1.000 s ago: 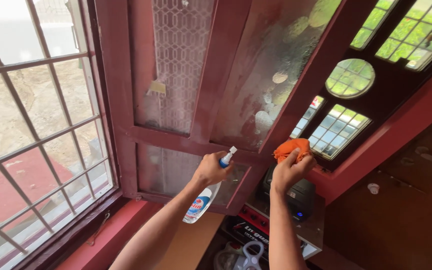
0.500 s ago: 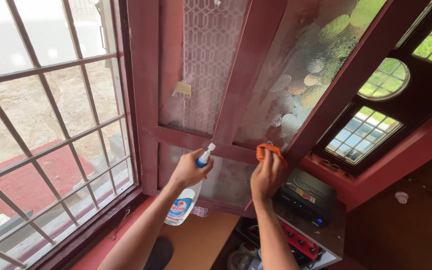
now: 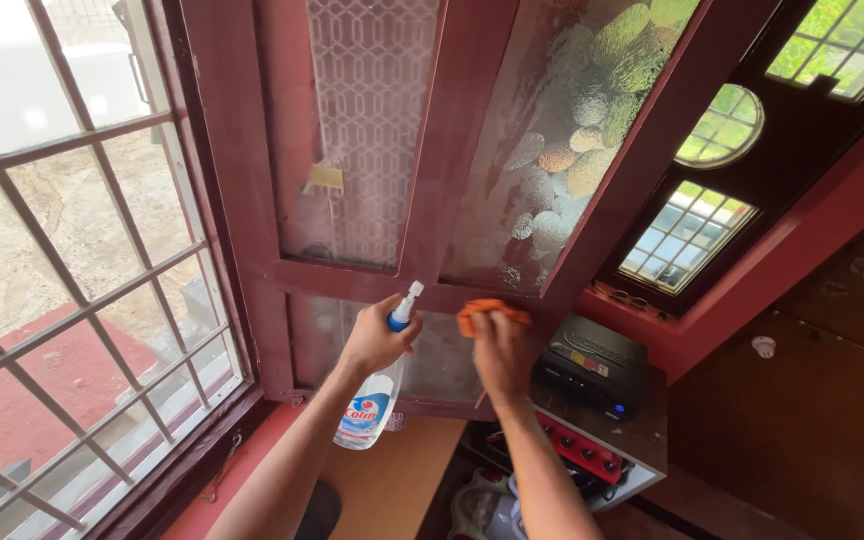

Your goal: The person sprays cleaner on the glass panes of a window and wipes them with a cloth.

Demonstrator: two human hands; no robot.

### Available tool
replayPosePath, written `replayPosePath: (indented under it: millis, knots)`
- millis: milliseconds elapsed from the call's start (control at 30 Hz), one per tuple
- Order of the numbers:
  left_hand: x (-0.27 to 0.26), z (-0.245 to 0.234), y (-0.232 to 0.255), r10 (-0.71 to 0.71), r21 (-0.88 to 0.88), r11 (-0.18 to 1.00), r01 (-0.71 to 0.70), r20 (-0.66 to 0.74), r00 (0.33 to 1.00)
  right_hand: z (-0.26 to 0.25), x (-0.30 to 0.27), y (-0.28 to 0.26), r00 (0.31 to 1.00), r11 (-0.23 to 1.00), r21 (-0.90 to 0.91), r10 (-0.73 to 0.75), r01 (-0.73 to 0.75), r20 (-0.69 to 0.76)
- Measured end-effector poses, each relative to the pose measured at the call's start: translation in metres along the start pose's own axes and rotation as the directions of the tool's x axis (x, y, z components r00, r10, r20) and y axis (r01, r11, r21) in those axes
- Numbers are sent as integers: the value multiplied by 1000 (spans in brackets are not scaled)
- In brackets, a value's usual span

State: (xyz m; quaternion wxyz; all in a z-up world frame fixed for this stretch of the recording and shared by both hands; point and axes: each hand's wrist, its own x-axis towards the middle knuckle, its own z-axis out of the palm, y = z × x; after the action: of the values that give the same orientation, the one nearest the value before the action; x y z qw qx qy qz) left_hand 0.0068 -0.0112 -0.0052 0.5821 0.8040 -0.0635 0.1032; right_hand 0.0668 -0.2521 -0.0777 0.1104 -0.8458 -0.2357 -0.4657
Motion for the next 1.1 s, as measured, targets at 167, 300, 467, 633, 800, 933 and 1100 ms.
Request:
replayPosePath:
  millis: [167, 300, 467, 633, 800, 933, 1100]
  knots:
    - [0, 3, -5, 27, -1, 1000, -27, 11, 1000, -16, -19, 12, 941, 959, 30, 281, -281, -186]
    - [-8, -6, -15, 6, -76, 997, -7, -11, 1000, -6, -3, -17, 858, 892, 171, 449, -418, -248]
    - [-27, -31, -27, -1, -38, 999, -2, -59, 998, 15, 22, -75, 918, 937, 95, 349, -336, -190]
    - [-39, -52, -36, -36, -2, 999, 36, -95, 995, 42, 36, -114, 931, 947, 187, 298, -261, -210]
    - [-41, -61, -37, -12, -22, 1000, 9, -147, 989, 49, 51, -144, 982, 975, 176, 157, -137, -106]
    - [-44, -59, -29, 6, -29, 1000, -10, -154, 988, 39, 57, -145, 996, 983, 165, 77, -85, 54]
    - [-46, -53, -36, 10, -30, 999, -14, -127, 992, 1, 61, -132, 962, 968, 27, -251, 250, 108]
